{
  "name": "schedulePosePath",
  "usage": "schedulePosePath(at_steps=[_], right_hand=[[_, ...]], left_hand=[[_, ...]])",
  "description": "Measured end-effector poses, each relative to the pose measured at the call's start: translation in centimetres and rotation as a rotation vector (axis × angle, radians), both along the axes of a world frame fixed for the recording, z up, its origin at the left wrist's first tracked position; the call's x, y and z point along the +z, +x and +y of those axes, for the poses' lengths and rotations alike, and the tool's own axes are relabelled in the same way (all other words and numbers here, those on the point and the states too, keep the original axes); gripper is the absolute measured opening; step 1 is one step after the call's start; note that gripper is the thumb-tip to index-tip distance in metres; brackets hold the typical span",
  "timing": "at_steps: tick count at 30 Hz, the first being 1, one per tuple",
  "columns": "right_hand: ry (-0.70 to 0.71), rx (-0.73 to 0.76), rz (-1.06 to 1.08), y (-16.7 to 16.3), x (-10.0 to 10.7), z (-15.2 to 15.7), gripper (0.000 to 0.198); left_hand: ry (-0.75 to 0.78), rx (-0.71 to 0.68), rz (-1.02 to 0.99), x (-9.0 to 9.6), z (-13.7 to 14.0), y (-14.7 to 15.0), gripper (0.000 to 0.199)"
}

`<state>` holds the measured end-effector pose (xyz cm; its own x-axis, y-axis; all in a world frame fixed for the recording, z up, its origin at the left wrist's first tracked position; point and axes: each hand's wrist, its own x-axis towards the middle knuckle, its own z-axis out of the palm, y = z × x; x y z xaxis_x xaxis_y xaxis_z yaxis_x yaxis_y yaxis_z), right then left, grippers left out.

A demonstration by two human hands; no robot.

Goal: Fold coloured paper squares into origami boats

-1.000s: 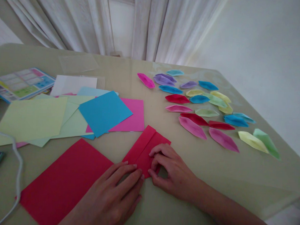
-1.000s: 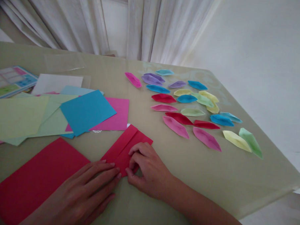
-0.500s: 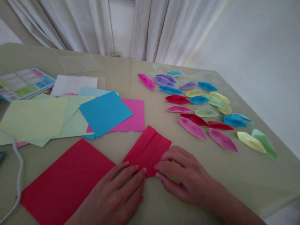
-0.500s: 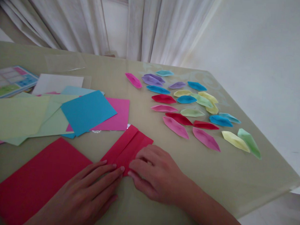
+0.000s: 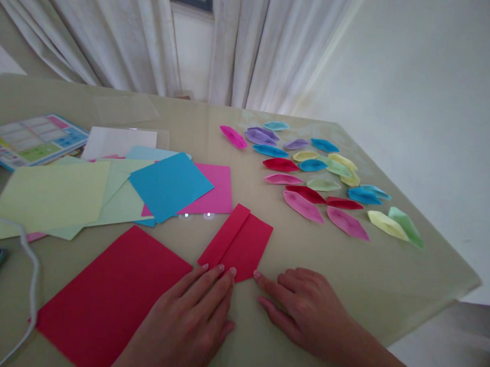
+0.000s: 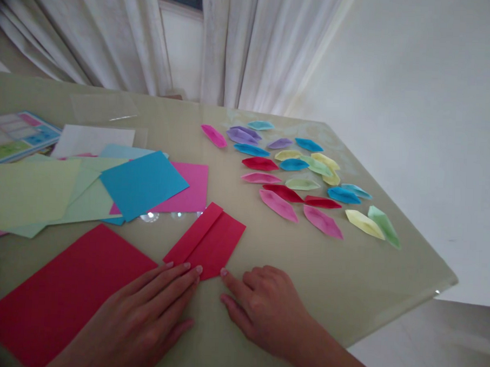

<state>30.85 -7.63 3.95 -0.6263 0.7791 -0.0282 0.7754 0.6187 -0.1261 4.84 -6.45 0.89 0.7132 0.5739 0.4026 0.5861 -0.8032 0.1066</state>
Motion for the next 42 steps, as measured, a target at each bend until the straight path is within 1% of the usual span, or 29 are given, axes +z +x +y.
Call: schedulePosePath(at_steps=[4, 9, 11, 14, 16, 17, 19, 21, 23, 24, 26, 29, 32, 35, 38, 42], right_hand=[[-0.017, -0.010, -0.021, -0.1, 0.2, -0.2, 0.039], [0.018, -0.014, -0.087, -1.0, 0.2, 0.0, 0.036], [-0.003, -0.009, -0.104, -1.2, 0.4, 0.1, 0.035], [-0.070, -0.002, -0.131, -1.6, 0.9, 0.6, 0.031], [-0.126, 0.015, -0.154, -1.7, 1.7, 1.5, 0.024], [-0.149, 0.028, -0.159, -1.7, 2.2, 2.2, 0.022], [-0.208, 0.074, -0.136, -1.4, 3.4, 4.1, 0.026], [-0.227, 0.064, -0.046, -0.9, 4.4, 6.3, 0.023], [-0.208, 0.057, 0.097, -0.2, 4.8, 8.3, 0.018], [-0.207, 0.080, 0.178, 0.0, 4.6, 9.1, 0.016], [-0.217, 0.125, 0.330, 0.3, 3.5, 10.0, 0.015], [-0.175, 0.186, 0.468, 0.3, 1.2, 9.9, 0.015], [-0.071, 0.250, 0.465, 0.1, -0.3, 9.1, 0.015], [0.013, 0.269, 0.424, 0.0, -0.7, 8.8, 0.019], [0.005, 0.306, 0.405, 0.1, -0.5, 8.9, 0.023], [-0.046, 0.412, 0.348, -0.2, -0.7, 8.9, 0.024]], left_hand=[[-0.010, -0.007, -0.003, 0.1, 0.1, 0.0, 0.043], [-0.022, -0.007, 0.010, 0.4, 0.2, -0.5, 0.036], [-0.045, 0.012, 0.009, 0.5, 0.2, -0.6, 0.034], [-0.022, 0.013, -0.051, 0.1, -0.1, -0.1, 0.030], [-0.019, -0.018, -0.073, -0.3, -0.4, 0.5, 0.029], [-0.042, -0.030, -0.052, -0.4, -0.6, 0.8, 0.034], [-0.108, -0.048, 0.012, -0.5, -0.5, 0.9, 0.045], [-0.143, -0.028, 0.056, -0.3, 0.0, 0.4, 0.049], [-0.128, 0.045, 0.077, -0.2, 0.8, -0.7, 0.046], [-0.104, 0.084, 0.078, -0.1, 1.2, -1.3, 0.040], [-0.048, 0.139, 0.060, -0.2, 2.0, -2.4, 0.031], [0.002, 0.197, 0.024, -0.5, 2.5, -3.0, 0.034], [-0.039, 0.183, -0.010, -0.7, 2.4, -2.6, 0.034], [-0.112, 0.107, -0.021, -0.6, 2.3, -2.1, 0.033], [-0.105, 0.054, -0.026, -0.4, 2.4, -2.1, 0.031], [-0.078, -0.009, -0.037, -0.3, 2.7, -2.8, 0.037]])
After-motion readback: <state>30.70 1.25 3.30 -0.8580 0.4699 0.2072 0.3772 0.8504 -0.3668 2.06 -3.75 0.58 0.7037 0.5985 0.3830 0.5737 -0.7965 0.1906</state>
